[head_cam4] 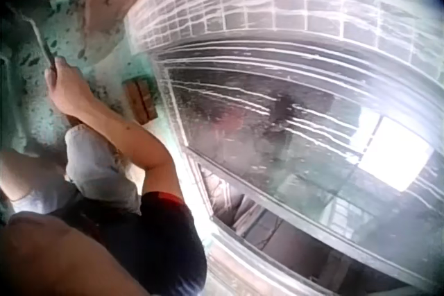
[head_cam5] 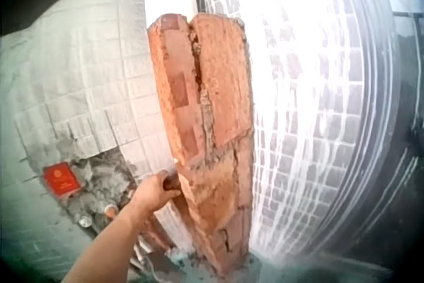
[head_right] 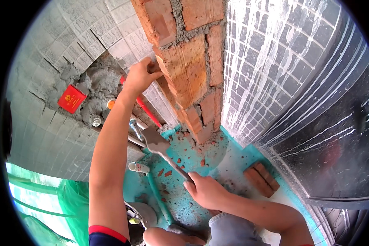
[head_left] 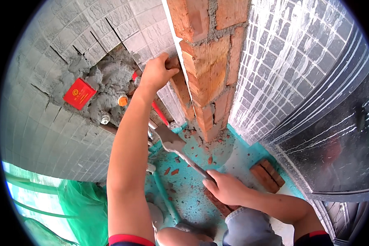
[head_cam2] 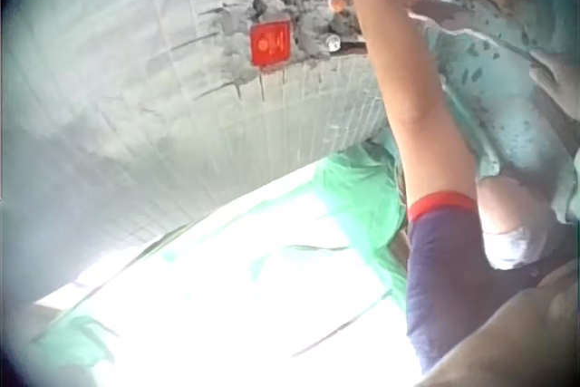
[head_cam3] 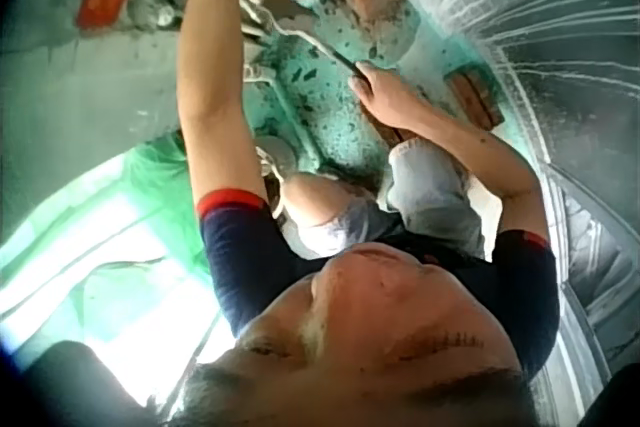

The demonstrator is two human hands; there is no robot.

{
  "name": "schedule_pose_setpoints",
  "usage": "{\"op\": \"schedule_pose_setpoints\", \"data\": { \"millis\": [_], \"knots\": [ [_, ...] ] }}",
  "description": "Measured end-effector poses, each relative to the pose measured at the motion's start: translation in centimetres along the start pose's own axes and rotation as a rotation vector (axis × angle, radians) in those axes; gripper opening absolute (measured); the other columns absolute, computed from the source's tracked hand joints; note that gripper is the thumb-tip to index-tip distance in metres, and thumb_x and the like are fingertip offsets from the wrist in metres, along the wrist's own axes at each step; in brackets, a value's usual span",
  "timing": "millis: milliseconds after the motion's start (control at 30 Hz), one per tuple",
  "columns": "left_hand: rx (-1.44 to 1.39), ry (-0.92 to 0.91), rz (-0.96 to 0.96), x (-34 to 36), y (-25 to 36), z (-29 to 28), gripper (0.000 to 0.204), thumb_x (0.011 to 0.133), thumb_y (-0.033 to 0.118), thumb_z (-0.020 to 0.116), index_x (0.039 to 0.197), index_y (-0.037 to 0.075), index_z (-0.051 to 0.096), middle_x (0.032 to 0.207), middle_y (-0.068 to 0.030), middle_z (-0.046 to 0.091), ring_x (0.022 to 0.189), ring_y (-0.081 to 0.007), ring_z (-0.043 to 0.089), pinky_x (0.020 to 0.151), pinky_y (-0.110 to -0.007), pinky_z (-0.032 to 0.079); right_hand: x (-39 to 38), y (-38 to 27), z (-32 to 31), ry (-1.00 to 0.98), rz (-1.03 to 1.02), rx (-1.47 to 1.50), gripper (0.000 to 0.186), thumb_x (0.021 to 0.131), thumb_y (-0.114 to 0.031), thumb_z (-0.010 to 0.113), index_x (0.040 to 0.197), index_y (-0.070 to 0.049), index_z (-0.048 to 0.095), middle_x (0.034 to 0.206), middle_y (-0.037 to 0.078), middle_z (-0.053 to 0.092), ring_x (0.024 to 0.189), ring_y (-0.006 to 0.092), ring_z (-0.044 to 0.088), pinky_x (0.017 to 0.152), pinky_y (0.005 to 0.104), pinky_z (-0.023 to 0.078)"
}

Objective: The person applies mortar to bricks using a trowel and places them to build a small wall around a pipe.

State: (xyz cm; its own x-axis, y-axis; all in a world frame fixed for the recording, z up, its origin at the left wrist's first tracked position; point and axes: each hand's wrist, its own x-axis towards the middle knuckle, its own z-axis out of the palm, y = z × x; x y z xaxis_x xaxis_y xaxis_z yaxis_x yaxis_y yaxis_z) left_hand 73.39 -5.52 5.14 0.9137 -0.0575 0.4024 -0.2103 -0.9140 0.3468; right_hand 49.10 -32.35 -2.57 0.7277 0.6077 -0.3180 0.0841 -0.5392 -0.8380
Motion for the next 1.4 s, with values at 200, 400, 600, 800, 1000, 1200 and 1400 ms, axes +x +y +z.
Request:
{"op": "schedule_pose_setpoints", "data": {
  "millis": [200,400,600,800,1000,1200,1400],
  "knots": [
    [-0.064,0.064,-0.044,-0.8,-0.4,1.5,0.037,0.074,0.021,0.078,0.096,-0.003,0.059,0.088,-0.0178,0.069,0.081,-0.0301,0.067,0.074,-0.037,0.052,4.9,0.3,2.2,0.158,-0.114,-0.111,0.038,0.096,-0.020,0.050,0.122,0.008,0.046,0.074,0.025,0.062,0.066,0.0423,0.062,0.057,0.0498,0.047],
    [-0.137,0.095,-0.069,-1.5,-1.0,1.9,0.040,0.073,0.024,0.078,0.097,-0.002,0.060,0.089,-0.0205,0.069,0.086,-0.0370,0.067,0.076,-0.042,0.053,6.0,1.3,2.1,0.237,-0.141,-0.061,0.041,0.096,-0.019,0.050,0.125,0.009,0.046,0.076,0.026,0.062,0.069,0.0416,0.063,0.061,0.0484,0.048],
    [-0.046,0.039,-0.036,-1.4,-0.5,3.0,0.036,0.085,0.018,0.069,0.104,-0.003,0.048,0.090,-0.0223,0.068,0.085,-0.0396,0.066,0.075,-0.043,0.052,6.1,2.8,2.0,0.225,-0.193,-0.138,0.041,0.096,-0.019,0.051,0.124,0.010,0.047,0.076,0.025,0.062,0.068,0.0408,0.063,0.061,0.0484,0.049],
    [0.069,0.026,0.034,-1.9,-1.1,4.4,0.034,0.093,0.018,0.056,0.106,-0.003,0.032,0.077,-0.0334,0.062,0.076,-0.0506,0.061,0.067,-0.056,0.049,7.8,2.6,0.1,0.055,0.030,-0.034,0.036,0.099,-0.025,0.046,0.126,-0.001,0.049,0.073,0.019,0.063,0.063,0.0374,0.063,0.057,0.0484,0.049],
    [-0.038,0.068,-0.081,-2.2,-0.8,5.3,0.045,0.088,0.014,0.063,0.116,-0.001,0.031,0.088,-0.0293,0.065,0.083,-0.0500,0.061,0.070,-0.054,0.050,11.6,4.1,2.4,0.312,0.033,0.069,0.043,0.099,-0.025,0.047,0.131,0.005,0.045,0.068,0.020,0.061,0.056,0.0348,0.061,0.053,0.0466,0.046],
    [0.083,-0.007,-0.117,-3.4,-0.7,5.8,0.062,0.079,0.012,0.072,0.123,0.002,0.029,0.089,-0.0290,0.065,0.086,-0.0483,0.062,0.072,-0.052,0.051,7.6,5.1,3.5,0.185,0.010,0.020,0.038,0.097,-0.020,0.048,0.127,0.003,0.045,0.065,0.021,0.059,0.056,0.0374,0.060,0.053,0.0473,0.045],
    [0.029,0.027,-0.087,-3.2,-1.0,6.3,0.057,0.078,0.011,0.072,0.118,0.006,0.032,0.089,-0.0271,0.066,0.087,-0.0475,0.062,0.073,-0.051,0.051,9.9,5.4,4.0,0.380,-0.026,0.162,0.044,0.097,-0.023,0.051,0.133,0.002,0.045,0.073,0.022,0.061,0.060,0.0346,0.062,0.056,0.0442,0.046]
  ]
}}
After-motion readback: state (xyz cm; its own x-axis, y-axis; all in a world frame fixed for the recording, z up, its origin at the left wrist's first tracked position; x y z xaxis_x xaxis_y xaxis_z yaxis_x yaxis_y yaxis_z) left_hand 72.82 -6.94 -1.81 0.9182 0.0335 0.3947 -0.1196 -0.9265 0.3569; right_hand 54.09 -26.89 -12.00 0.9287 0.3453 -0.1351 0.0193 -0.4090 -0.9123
